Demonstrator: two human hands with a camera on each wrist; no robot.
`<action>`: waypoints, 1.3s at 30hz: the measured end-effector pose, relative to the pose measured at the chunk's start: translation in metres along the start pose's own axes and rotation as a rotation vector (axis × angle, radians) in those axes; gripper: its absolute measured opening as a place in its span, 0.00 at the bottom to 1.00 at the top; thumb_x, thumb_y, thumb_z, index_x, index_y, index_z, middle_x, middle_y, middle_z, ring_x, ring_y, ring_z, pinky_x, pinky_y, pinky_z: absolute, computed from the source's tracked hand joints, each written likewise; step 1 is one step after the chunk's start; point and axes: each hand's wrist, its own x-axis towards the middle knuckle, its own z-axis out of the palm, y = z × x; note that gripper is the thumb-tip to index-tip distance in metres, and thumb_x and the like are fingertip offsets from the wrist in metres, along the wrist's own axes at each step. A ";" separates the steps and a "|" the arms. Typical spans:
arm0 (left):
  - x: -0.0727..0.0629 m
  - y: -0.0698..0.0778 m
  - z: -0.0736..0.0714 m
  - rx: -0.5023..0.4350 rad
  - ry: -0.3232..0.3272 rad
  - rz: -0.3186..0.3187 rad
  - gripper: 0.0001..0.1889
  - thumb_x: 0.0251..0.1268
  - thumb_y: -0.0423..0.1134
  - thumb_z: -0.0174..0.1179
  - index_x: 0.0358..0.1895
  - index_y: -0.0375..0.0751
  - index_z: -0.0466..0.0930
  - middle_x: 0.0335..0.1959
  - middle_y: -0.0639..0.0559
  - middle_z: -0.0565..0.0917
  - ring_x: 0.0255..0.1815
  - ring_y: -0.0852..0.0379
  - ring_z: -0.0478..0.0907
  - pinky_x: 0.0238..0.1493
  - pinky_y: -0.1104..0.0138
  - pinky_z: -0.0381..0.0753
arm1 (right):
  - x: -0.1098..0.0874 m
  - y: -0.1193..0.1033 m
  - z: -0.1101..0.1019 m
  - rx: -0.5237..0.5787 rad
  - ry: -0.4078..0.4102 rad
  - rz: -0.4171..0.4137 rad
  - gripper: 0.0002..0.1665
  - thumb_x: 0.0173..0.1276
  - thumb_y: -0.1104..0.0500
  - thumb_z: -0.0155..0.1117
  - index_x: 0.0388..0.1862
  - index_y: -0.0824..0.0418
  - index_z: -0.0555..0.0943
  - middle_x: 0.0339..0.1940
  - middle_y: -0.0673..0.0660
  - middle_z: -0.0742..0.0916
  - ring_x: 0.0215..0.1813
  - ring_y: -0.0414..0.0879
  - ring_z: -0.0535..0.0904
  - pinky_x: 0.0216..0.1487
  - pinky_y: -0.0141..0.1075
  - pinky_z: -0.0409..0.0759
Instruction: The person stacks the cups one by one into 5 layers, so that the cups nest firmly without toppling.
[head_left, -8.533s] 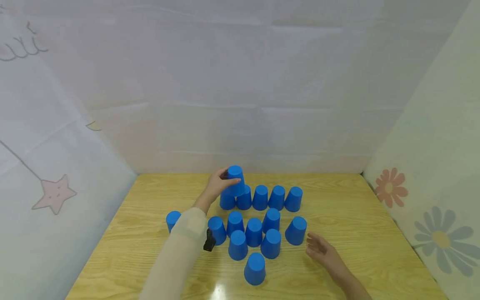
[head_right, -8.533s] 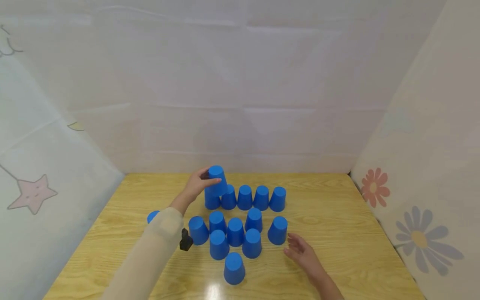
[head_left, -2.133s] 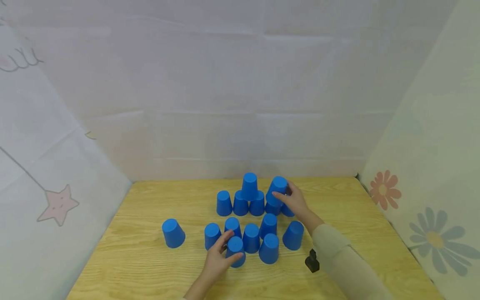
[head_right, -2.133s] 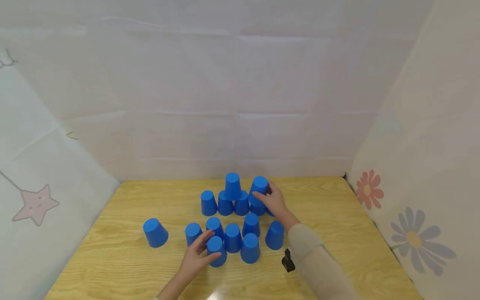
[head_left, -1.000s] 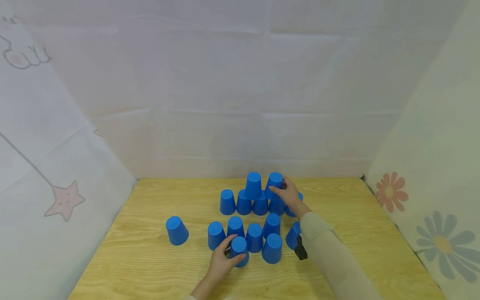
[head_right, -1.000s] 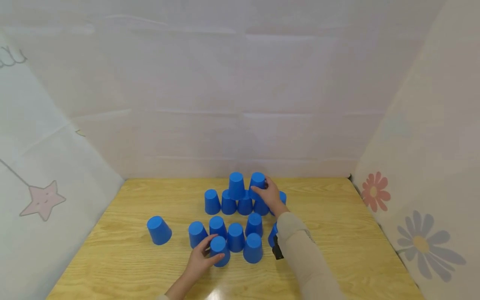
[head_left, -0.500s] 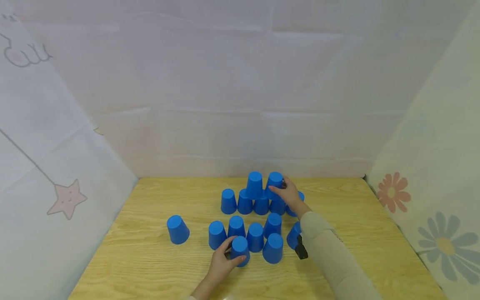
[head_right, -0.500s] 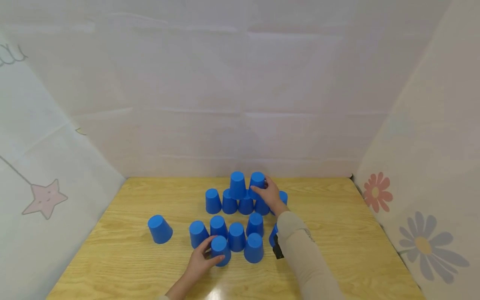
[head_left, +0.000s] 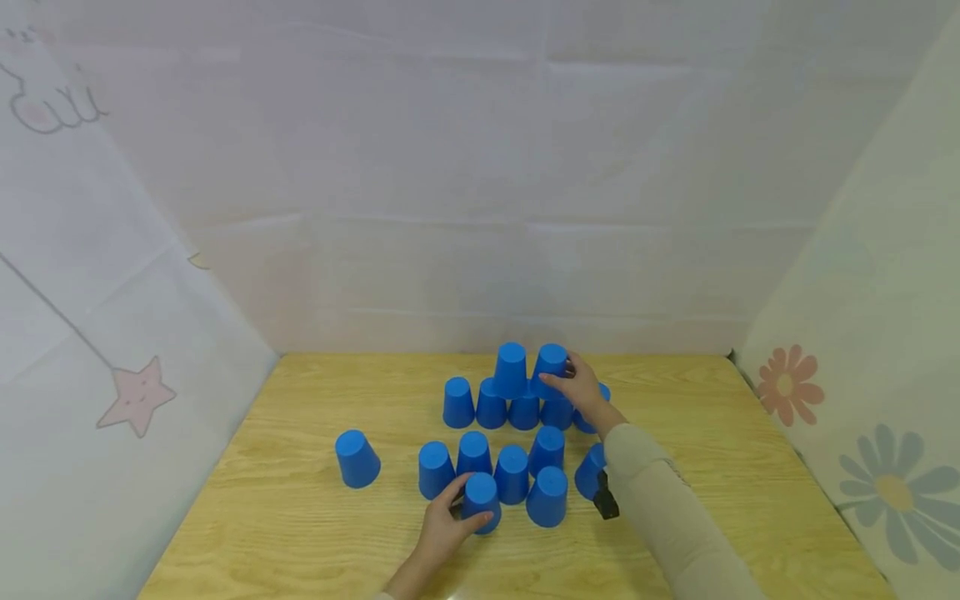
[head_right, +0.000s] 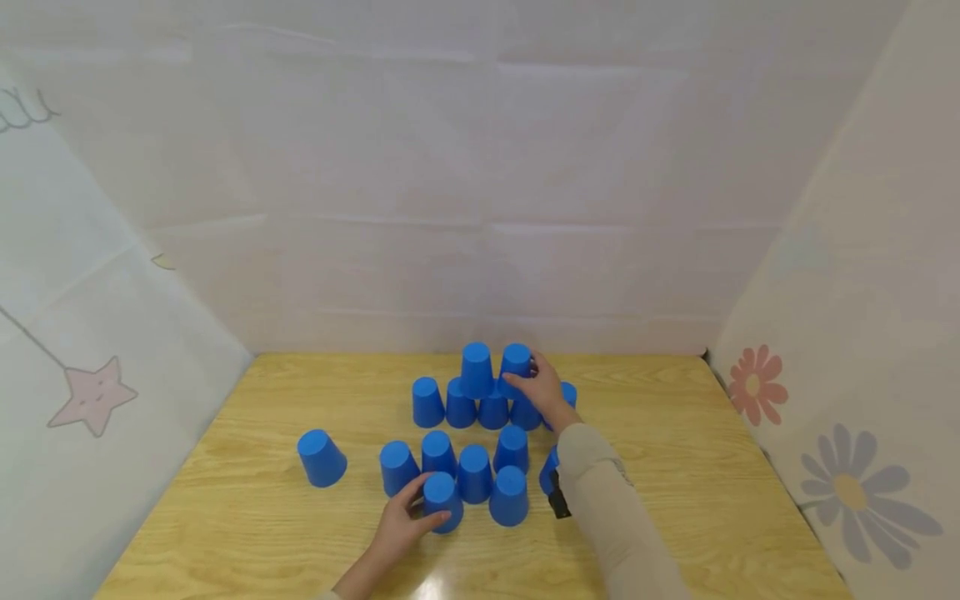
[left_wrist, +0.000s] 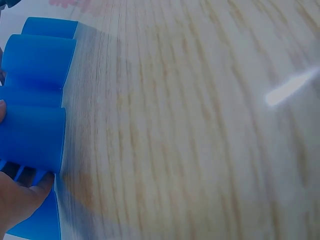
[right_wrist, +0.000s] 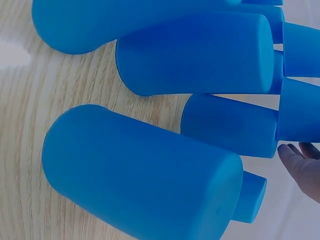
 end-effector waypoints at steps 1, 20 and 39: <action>0.000 -0.002 0.000 -0.003 -0.001 -0.005 0.30 0.48 0.40 0.64 0.57 0.39 0.66 0.54 0.41 0.69 0.54 0.41 0.64 0.49 0.51 0.67 | -0.001 0.000 -0.001 -0.002 -0.002 -0.001 0.43 0.56 0.51 0.61 0.65 0.62 0.53 0.61 0.67 0.62 0.61 0.61 0.57 0.55 0.54 0.58; -0.004 0.017 -0.013 -0.076 -0.042 -0.038 0.31 0.46 0.41 0.65 0.56 0.36 0.66 0.53 0.39 0.69 0.53 0.41 0.65 0.47 0.56 0.70 | -0.024 0.005 -0.019 -0.018 -0.071 -0.053 0.47 0.55 0.49 0.62 0.65 0.64 0.51 0.62 0.68 0.61 0.62 0.62 0.55 0.57 0.53 0.57; 0.012 0.057 -0.028 -0.003 -0.080 0.076 0.30 0.48 0.42 0.64 0.57 0.38 0.66 0.51 0.43 0.73 0.50 0.47 0.69 0.47 0.57 0.71 | -0.070 0.006 -0.024 0.045 -0.099 -0.098 0.44 0.54 0.48 0.62 0.65 0.60 0.54 0.62 0.64 0.63 0.62 0.60 0.55 0.55 0.54 0.59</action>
